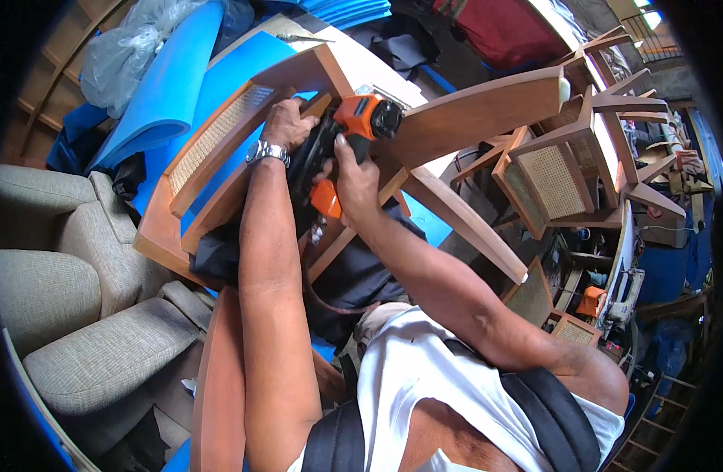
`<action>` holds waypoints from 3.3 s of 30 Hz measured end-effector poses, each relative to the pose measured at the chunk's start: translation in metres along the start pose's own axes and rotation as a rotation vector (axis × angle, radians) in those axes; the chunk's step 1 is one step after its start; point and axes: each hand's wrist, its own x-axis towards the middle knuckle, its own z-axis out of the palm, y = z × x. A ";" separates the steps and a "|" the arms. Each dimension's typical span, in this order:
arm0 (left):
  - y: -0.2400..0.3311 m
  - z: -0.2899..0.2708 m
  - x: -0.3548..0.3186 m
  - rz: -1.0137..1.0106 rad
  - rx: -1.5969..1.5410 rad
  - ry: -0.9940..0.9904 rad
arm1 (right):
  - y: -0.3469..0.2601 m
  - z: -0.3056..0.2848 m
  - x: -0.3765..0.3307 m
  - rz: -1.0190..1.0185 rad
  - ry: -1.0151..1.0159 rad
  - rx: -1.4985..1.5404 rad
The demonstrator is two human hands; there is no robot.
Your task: Secure a fabric backing to the underside of a chair seat using a pneumatic staple gun and trimming excess with scissors.
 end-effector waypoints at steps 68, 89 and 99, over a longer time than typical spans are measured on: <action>0.071 -0.006 -0.465 -0.592 -0.830 1.341 | -0.224 -0.446 0.202 -0.860 -0.303 -0.764; -0.064 -0.079 -0.374 -0.458 -0.770 0.626 | -0.096 -0.140 0.014 -0.991 -1.258 -1.210; -0.091 -0.082 -0.397 -0.322 -0.763 0.720 | 0.027 0.012 0.030 -1.377 -1.187 -1.259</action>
